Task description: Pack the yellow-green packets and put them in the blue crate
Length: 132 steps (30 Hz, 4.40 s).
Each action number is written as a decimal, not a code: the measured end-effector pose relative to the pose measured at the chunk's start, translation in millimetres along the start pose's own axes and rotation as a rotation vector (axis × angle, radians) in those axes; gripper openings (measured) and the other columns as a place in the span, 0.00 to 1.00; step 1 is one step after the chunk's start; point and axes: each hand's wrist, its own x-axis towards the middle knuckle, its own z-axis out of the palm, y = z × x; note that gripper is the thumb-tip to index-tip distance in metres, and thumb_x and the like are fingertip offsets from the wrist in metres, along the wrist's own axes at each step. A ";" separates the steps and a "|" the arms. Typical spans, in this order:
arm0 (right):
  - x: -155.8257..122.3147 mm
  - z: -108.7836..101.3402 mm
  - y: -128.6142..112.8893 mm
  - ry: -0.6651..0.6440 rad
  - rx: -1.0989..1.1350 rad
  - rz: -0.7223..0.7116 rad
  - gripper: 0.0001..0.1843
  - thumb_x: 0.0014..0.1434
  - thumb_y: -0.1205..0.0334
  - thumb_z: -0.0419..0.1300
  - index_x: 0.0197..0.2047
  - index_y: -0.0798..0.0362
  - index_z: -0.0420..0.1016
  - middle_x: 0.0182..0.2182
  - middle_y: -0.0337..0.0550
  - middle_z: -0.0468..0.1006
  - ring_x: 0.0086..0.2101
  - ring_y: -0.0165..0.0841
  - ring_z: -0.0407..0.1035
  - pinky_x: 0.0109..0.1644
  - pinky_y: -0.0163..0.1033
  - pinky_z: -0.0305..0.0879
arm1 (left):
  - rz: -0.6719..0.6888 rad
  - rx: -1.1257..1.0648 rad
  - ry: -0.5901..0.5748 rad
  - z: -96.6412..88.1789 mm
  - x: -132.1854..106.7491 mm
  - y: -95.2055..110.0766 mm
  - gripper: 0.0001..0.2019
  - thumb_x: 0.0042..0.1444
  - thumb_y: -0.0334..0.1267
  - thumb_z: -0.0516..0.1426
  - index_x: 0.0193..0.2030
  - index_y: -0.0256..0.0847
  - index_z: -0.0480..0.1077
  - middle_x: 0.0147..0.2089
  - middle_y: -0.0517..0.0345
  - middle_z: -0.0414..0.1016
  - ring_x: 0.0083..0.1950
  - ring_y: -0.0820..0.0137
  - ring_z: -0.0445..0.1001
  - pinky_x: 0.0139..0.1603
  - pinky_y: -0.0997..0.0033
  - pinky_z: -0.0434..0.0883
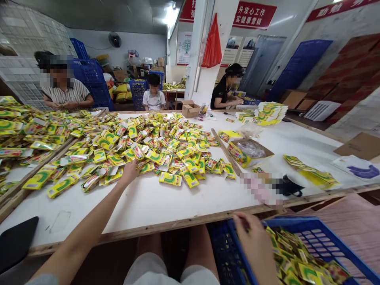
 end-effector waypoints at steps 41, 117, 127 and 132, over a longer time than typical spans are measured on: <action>-31.3 195.0 -143.6 -0.664 0.904 -0.102 0.09 0.57 0.58 0.56 0.40 0.50 0.74 0.37 0.41 0.77 0.39 0.36 0.71 0.45 0.41 0.68 | -0.113 -1.051 -0.349 -2.9 -163.2 57.6 0.16 0.53 0.42 0.59 0.48 0.41 0.68 0.39 0.55 0.74 0.37 0.68 0.75 0.39 0.67 0.73; -46.9 116.0 -84.5 -0.225 0.716 0.137 0.17 0.55 0.50 0.59 0.44 0.52 0.71 0.41 0.49 0.77 0.40 0.38 0.72 0.44 0.42 0.69 | -0.300 -1.194 -0.461 21.2 -155.5 97.7 0.22 0.56 0.53 0.53 0.51 0.40 0.58 0.34 0.55 0.76 0.33 0.67 0.74 0.35 0.70 0.67; -37.7 186.8 -130.4 -0.457 0.947 0.010 0.18 0.54 0.61 0.59 0.49 0.50 0.65 0.36 0.42 0.75 0.37 0.35 0.72 0.42 0.40 0.69 | -0.140 -1.264 -0.400 0.7 -168.4 84.9 0.25 0.57 0.46 0.56 0.58 0.48 0.49 0.50 0.50 0.72 0.39 0.69 0.75 0.40 0.68 0.71; -33.0 186.8 -129.4 -0.556 0.902 -0.069 0.18 0.54 0.61 0.57 0.49 0.50 0.65 0.32 0.39 0.73 0.33 0.33 0.71 0.41 0.39 0.69 | -0.121 -1.245 -0.451 -1.4 -169.2 77.0 0.24 0.57 0.45 0.56 0.58 0.47 0.53 0.48 0.50 0.73 0.39 0.68 0.76 0.39 0.67 0.72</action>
